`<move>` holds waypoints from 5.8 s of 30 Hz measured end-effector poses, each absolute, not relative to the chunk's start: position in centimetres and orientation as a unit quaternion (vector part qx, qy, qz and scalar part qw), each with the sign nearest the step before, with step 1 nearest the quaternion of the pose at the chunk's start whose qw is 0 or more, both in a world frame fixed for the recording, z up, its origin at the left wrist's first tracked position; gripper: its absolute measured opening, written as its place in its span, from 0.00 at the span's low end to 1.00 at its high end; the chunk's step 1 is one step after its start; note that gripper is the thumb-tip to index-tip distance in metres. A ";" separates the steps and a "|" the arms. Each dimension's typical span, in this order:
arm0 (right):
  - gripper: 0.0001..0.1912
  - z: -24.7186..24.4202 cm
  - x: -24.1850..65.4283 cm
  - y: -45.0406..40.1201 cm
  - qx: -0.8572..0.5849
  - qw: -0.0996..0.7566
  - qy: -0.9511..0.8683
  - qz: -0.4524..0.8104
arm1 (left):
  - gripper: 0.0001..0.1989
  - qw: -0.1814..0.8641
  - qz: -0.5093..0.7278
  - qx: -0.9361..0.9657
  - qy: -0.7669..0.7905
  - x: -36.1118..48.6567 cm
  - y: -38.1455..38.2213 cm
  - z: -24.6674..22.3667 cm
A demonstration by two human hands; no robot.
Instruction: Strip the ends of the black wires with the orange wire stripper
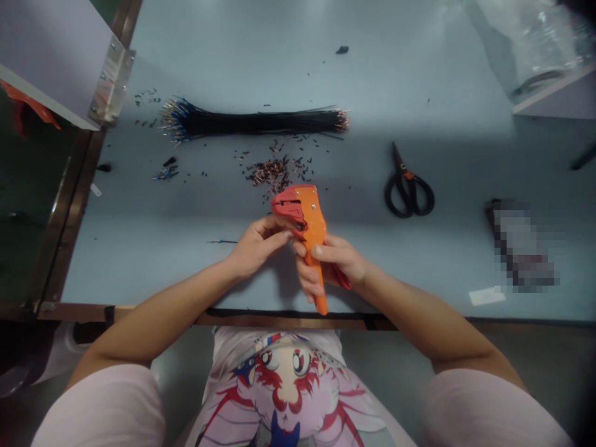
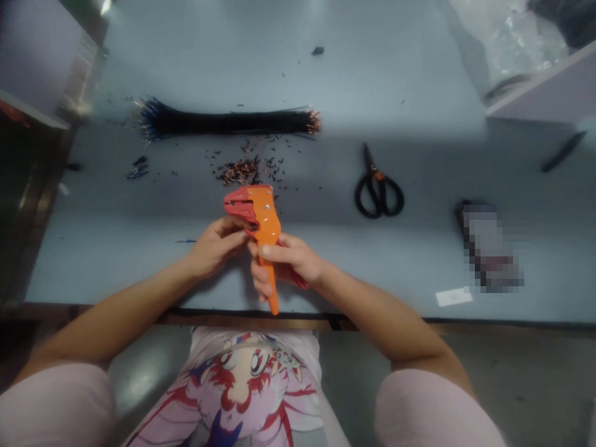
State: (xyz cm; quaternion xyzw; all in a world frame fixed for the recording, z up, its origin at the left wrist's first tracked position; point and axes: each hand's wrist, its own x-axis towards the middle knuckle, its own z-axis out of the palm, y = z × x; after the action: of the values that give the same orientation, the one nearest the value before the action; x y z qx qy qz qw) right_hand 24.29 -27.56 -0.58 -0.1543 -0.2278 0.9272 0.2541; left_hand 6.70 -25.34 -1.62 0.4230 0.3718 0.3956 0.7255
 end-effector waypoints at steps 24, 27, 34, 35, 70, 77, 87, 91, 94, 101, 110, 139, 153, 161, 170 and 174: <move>0.16 -1.1 23.5 -27.1 -0.242 0.280 -0.203 0.907 | 0.14 0.746 0.354 0.365 0.431 6.7 -25.0 -1.7; 0.15 -1.3 23.9 -26.3 -0.258 0.279 -0.185 0.906 | 0.11 0.713 0.333 0.403 0.467 6.4 -24.8 -1.6; 0.18 -0.5 26.1 -24.9 -0.319 0.326 -0.214 0.864 | 0.06 0.328 0.348 0.693 0.539 4.1 -22.7 -2.3; 0.18 -0.4 26.3 -24.8 -0.330 0.336 -0.221 0.854 | 0.06 0.288 0.342 0.711 0.544 3.7 -22.4 -2.4; 0.20 -0.3 26.0 -25.4 -0.383 0.306 -0.352 0.797 | 0.04 0.422 0.454 0.578 0.531 4.5 -22.9 -1.2; 0.18 0.2 25.8 -26.0 -0.355 0.289 -0.367 0.810 | 0.05 0.352 0.488 0.616 0.508 4.2 -23.3 -0.9; 0.14 0.7 25.4 -26.6 -0.274 0.290 -0.406 0.822 | 0.04 0.338 0.501 0.634 0.482 4.4 -24.2 -0.8; 0.12 1.0 25.3 -26.8 -0.273 0.288 -0.418 0.817 | 0.04 0.326 0.494 0.651 0.475 4.4 -24.4 -0.7; 0.11 1.0 25.4 -26.9 -0.276 0.288 -0.423 0.813 | 0.03 0.299 0.496 0.663 0.474 4.3 -24.4 -0.5; 0.12 1.0 25.4 -27.0 -0.284 0.271 -0.440 0.808 | 0.04 0.222 0.477 0.696 0.488 4.2 -24.3 0.0; 0.12 1.0 25.4 -27.1 -0.294 0.269 -0.436 0.807 | 0.03 0.211 0.478 0.702 0.484 4.2 -24.3 0.2; 0.19 0.1 24.4 -27.1 -0.326 0.284 -0.380 0.817 | 0.03 0.189 0.480 0.707 0.483 4.4 -23.9 -0.2; 0.18 0.8 26.8 -25.4 -0.445 0.272 -0.351 0.778 | 0.03 0.228 0.484 0.666 0.520 3.9 -23.1 -0.5; 0.20 0.6 26.4 -25.5 -0.413 0.241 -0.338 0.811 | 0.02 0.225 0.481 0.677 0.510 4.1 -23.3 -0.5; 0.19 1.0 26.5 -25.6 -0.416 0.229 -0.345 0.809 | 0.02 0.212 0.470 0.691 0.506 4.0 -23.2 -0.6; 0.19 0.9 26.2 -25.8 -0.348 0.215 -0.255 0.876 | 0.02 0.194 0.477 0.687 0.513 3.8 -23.1 -0.6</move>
State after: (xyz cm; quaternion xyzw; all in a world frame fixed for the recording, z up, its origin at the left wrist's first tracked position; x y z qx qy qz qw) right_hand 26.20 -25.80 0.89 -0.3482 -0.2554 0.8761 0.2145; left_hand 3.81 -23.06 -0.65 0.6867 0.5131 0.4769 0.1942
